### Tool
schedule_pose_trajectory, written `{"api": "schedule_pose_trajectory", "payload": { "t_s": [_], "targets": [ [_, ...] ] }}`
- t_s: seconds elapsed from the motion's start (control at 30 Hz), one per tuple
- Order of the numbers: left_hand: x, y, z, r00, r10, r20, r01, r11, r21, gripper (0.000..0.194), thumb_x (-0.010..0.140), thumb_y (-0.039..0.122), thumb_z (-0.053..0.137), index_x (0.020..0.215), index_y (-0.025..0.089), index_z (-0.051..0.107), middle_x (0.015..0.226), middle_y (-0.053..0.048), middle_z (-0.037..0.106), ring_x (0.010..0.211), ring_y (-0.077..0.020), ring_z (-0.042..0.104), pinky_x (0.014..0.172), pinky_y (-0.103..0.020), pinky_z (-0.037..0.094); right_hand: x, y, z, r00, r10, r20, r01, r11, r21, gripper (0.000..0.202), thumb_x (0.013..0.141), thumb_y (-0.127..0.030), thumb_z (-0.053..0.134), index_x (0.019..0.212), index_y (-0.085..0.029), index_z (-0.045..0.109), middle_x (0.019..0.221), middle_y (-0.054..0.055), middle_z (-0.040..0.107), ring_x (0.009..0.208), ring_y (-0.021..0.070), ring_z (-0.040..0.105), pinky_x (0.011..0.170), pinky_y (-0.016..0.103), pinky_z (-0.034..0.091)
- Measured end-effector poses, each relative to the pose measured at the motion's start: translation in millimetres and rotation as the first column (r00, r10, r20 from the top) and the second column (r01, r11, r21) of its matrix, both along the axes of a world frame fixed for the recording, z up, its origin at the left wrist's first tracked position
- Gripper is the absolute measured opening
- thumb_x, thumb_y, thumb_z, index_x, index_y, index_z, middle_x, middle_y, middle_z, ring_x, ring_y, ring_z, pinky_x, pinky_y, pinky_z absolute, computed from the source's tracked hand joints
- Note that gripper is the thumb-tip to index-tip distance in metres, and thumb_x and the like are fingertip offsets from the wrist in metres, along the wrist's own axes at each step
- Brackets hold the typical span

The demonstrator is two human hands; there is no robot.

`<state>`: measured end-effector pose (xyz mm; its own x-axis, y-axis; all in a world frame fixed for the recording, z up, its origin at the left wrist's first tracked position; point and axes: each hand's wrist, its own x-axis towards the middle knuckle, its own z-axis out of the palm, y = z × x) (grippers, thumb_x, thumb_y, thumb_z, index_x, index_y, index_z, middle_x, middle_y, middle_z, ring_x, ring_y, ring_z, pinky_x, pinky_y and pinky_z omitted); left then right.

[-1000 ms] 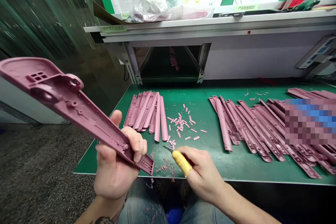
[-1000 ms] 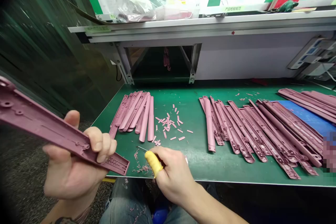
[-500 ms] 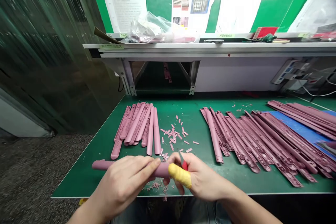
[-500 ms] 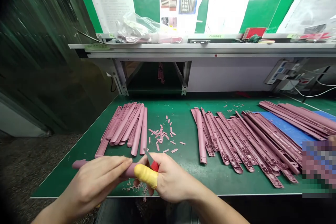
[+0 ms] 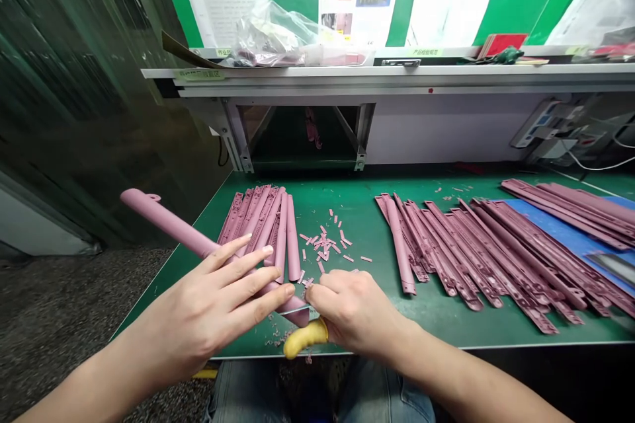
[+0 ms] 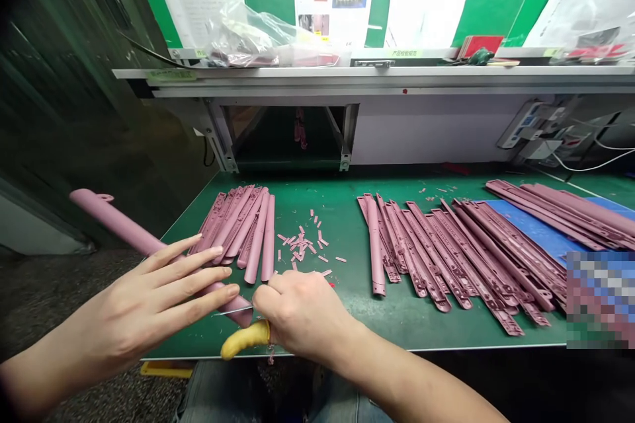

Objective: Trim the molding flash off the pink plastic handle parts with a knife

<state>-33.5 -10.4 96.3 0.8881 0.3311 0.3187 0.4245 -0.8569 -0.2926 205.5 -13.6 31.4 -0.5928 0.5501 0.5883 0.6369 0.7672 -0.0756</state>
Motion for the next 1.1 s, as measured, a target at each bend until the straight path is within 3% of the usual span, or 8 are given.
{"api": "schedule_pose_trajectory", "payload": {
  "t_s": [0.17,0.33,0.5,0.67,0.87,0.97,1.03,1.1],
  "targets": [
    [-6.4,-11.2,-5.6,0.998,0.046,0.03,-0.044,0.996,-0.074,0.045,0.088,0.005,0.041,0.129,0.019,0.05,0.117,-0.006,0.065,0.112,-0.0224,0.055,0.104,-0.043,0.035,5.4,-3.7,-1.9,0.999,0.05,-0.001,-0.05,0.999,0.017,0.036,0.095,-0.037,0.043,0.065,-0.018,0.049,0.057,-0.002,0.048,0.05,0.0122,0.031,0.05,0.028,0.015],
    [-5.1,-31.7,-25.2,0.963,0.169,0.212,-0.142,0.981,-0.134,0.054,0.083,0.006,0.054,0.136,0.017,0.044,0.116,-0.007,0.067,0.106,-0.0196,0.06,0.089,-0.032,0.047,6.5,-7.0,0.9,0.996,0.051,-0.076,-0.049,0.998,0.035,0.046,0.099,-0.038,0.031,0.066,-0.016,0.054,0.056,-0.001,0.045,0.05,0.0128,0.032,0.05,0.028,0.019],
    [8.1,-47.1,-42.0,0.889,0.29,0.355,-0.222,0.95,-0.22,0.051,0.082,0.019,0.061,0.132,0.017,0.048,0.119,-0.004,0.067,0.101,-0.0149,0.066,0.086,-0.02,0.053,3.2,-8.0,0.6,0.993,0.016,-0.114,-0.01,0.998,0.055,0.054,0.1,-0.043,0.026,0.061,-0.016,0.052,0.054,-0.001,0.043,0.049,0.0124,0.03,0.05,0.027,0.021],
    [16.6,-51.7,-42.6,0.851,0.371,0.372,-0.298,0.924,-0.24,0.049,0.084,0.03,0.059,0.131,0.022,0.049,0.118,0.0,0.068,0.095,-0.0144,0.069,0.084,-0.018,0.054,0.6,-6.0,-0.2,0.98,-0.044,-0.193,0.054,0.997,0.047,0.051,0.096,-0.05,0.036,0.067,-0.015,0.057,0.055,-0.001,0.046,0.049,0.0119,0.036,0.049,0.027,0.021],
    [23.9,-56.1,-46.1,0.786,0.474,0.397,-0.382,0.877,-0.291,0.046,0.085,0.036,0.055,0.13,0.029,0.049,0.114,0.005,0.07,0.089,-0.0139,0.071,0.076,-0.017,0.056,-4.5,-4.7,-5.7,0.984,-0.077,-0.162,0.093,0.991,0.093,0.044,0.098,-0.034,0.036,0.06,-0.017,0.052,0.053,-0.001,0.045,0.05,0.0123,0.033,0.051,0.027,0.019],
    [22.5,-56.3,-49.6,0.773,0.521,0.363,-0.399,0.843,-0.36,0.049,0.084,0.036,0.057,0.132,0.032,0.047,0.112,0.007,0.07,0.085,-0.0124,0.071,0.071,-0.013,0.056,-7.0,-3.2,-11.3,0.985,-0.088,-0.149,0.105,0.988,0.11,0.047,0.098,-0.037,0.035,0.057,-0.017,0.048,0.052,-0.001,0.043,0.049,0.0123,0.03,0.05,0.028,0.017],
    [16.6,-49.9,-49.0,0.792,0.505,0.343,-0.378,0.847,-0.374,0.048,0.085,0.035,0.057,0.132,0.031,0.047,0.114,0.006,0.07,0.087,-0.0127,0.071,0.073,-0.014,0.055,-4.7,0.3,-12.2,0.986,-0.03,-0.166,0.044,0.996,0.084,0.052,0.098,-0.045,0.033,0.057,-0.017,0.049,0.051,-0.002,0.043,0.048,0.0116,0.031,0.049,0.028,0.017],
    [7.5,-37.7,-44.3,0.859,0.407,0.312,-0.308,0.896,-0.321,0.046,0.086,0.03,0.057,0.131,0.027,0.049,0.116,0.001,0.069,0.095,-0.0162,0.069,0.081,-0.02,0.055,1.1,5.7,-9.7,0.977,0.098,-0.191,-0.095,0.995,0.025,0.057,0.096,-0.055,0.03,0.062,-0.017,0.055,0.052,-0.003,0.044,0.048,0.0102,0.035,0.048,0.025,0.02]
  ]
}}
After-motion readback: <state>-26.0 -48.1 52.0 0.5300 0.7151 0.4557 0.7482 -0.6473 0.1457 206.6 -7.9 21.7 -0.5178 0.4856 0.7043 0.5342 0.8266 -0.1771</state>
